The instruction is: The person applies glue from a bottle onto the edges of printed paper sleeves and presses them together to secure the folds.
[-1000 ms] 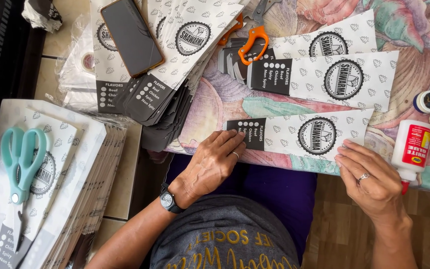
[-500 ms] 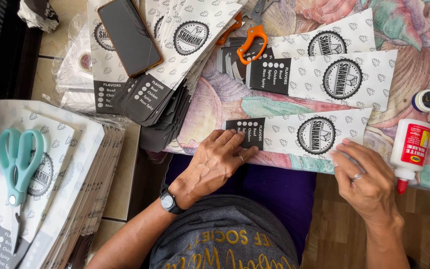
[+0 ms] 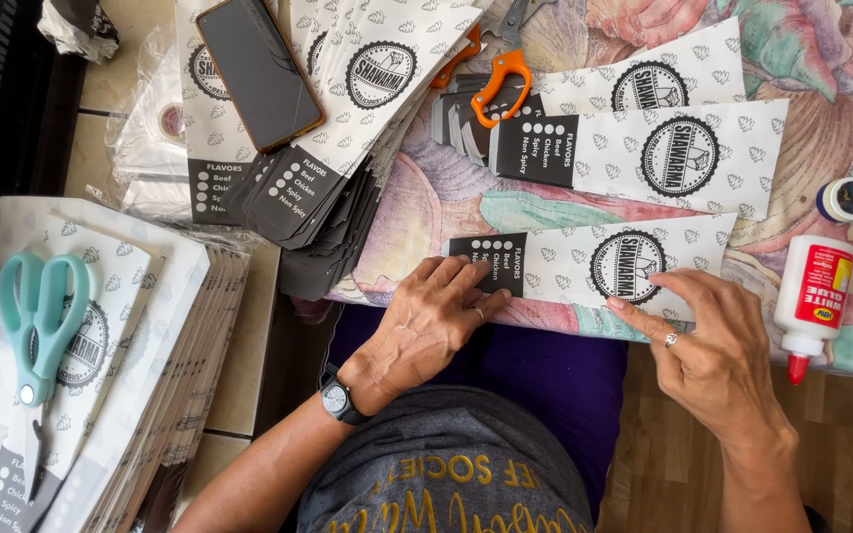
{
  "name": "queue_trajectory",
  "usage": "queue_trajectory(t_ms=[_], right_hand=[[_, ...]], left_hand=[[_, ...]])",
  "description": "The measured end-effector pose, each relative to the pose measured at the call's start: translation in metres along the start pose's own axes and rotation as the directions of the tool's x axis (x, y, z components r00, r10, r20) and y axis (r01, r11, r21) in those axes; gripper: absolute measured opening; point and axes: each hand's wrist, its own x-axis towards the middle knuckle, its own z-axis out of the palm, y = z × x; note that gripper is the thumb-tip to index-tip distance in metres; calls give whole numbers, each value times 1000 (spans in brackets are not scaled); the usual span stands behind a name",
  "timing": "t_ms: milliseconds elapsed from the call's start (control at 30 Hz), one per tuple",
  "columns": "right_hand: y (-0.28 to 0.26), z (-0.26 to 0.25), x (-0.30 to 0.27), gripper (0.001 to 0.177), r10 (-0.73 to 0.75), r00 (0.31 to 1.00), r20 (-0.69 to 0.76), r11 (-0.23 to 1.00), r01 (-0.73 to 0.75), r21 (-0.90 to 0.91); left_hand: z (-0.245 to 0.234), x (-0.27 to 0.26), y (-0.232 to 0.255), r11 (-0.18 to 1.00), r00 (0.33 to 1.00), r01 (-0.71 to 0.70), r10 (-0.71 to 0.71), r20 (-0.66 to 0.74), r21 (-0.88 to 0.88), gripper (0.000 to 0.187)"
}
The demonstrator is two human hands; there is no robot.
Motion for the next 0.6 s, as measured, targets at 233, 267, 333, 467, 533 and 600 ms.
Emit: queue_trajectory(t_ms=[233, 267, 333, 467, 533, 600], right_hand=[[5, 18, 38, 11, -39, 992, -116, 963, 69, 262], [10, 22, 42, 10, -71, 991, -114, 936, 105, 335], [20, 29, 43, 11, -106, 988, -114, 902, 144, 408], [32, 29, 32, 47, -73, 996, 44, 924, 51, 380], [32, 22, 31, 65, -44, 994, 103, 950, 10, 313], [29, 12, 34, 97, 136, 951, 276, 974, -179, 138]], left_hand=[[1, -1, 0, 1000, 998, -21, 20, 52, 16, 23], [1, -2, -1, 1000, 998, -20, 18, 54, 23, 25], [2, -2, -3, 999, 998, -14, 12, 56, 32, 27], [5, -6, -7, 999, 1000, 7, -7, 8, -31, 27], [5, -6, -8, 998, 1000, 15, -14, 11, -61, 28], [3, -4, -9, 994, 999, 32, -32, 2, -104, 27]])
